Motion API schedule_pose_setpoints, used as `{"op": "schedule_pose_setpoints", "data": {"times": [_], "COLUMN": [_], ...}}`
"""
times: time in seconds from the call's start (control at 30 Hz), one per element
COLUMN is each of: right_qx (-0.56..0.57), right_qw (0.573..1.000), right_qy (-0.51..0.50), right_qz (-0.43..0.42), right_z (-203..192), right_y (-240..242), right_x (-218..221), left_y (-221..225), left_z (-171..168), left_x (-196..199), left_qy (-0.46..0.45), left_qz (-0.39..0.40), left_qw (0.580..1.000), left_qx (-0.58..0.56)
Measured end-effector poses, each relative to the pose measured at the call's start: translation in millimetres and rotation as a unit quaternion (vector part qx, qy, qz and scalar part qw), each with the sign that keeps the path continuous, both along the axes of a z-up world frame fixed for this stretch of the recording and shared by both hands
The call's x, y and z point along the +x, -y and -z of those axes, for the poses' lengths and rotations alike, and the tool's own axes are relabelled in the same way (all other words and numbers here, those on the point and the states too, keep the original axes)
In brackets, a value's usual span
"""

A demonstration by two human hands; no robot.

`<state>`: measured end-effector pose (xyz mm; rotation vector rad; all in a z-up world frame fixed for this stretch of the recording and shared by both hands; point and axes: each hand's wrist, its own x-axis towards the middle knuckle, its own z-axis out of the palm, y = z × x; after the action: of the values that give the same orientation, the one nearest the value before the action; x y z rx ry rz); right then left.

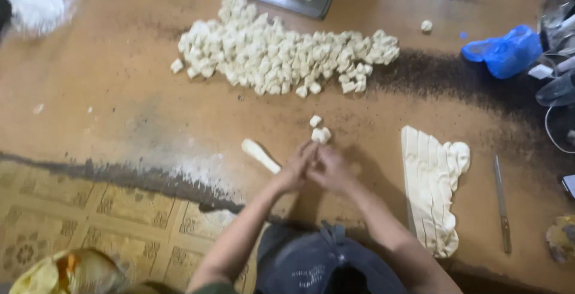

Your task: Cutting and tearing long strips of dough into small bite-sized pieces and arranging them on a work surface

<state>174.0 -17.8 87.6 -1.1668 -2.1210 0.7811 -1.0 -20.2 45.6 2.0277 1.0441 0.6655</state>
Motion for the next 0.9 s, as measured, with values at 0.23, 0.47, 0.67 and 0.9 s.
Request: {"op": "schedule_pose_setpoints", "data": {"times": [0.23, 0.47, 0.67, 0.9], "right_qx": [-0.022, -0.1, 0.019, 0.011], "right_qw": [0.995, 0.959, 0.997, 0.977], "right_qy": [0.001, 0.214, 0.0, -0.004], "right_qz": [0.099, 0.156, 0.072, 0.211], "right_z": [31.8, 87.7, 23.0, 95.7], "right_y": [-7.9, -28.2, -19.2, -27.3], "right_x": [7.0, 28.0, -29.3, -14.5], "left_y": [3.4, 3.8, -44.2, -26.7], "left_z": [37.4, 8.7, 36.3, 122.4], "left_x": [20.7, -8.3, -23.3, -3.9], "left_qy": [-0.048, -0.009, 0.082, -0.042], "left_qz": [-0.184, -0.061, 0.015, -0.062], "left_qw": [0.956, 0.995, 0.995, 0.996], "left_qx": [-0.221, -0.079, 0.063, -0.041]}}
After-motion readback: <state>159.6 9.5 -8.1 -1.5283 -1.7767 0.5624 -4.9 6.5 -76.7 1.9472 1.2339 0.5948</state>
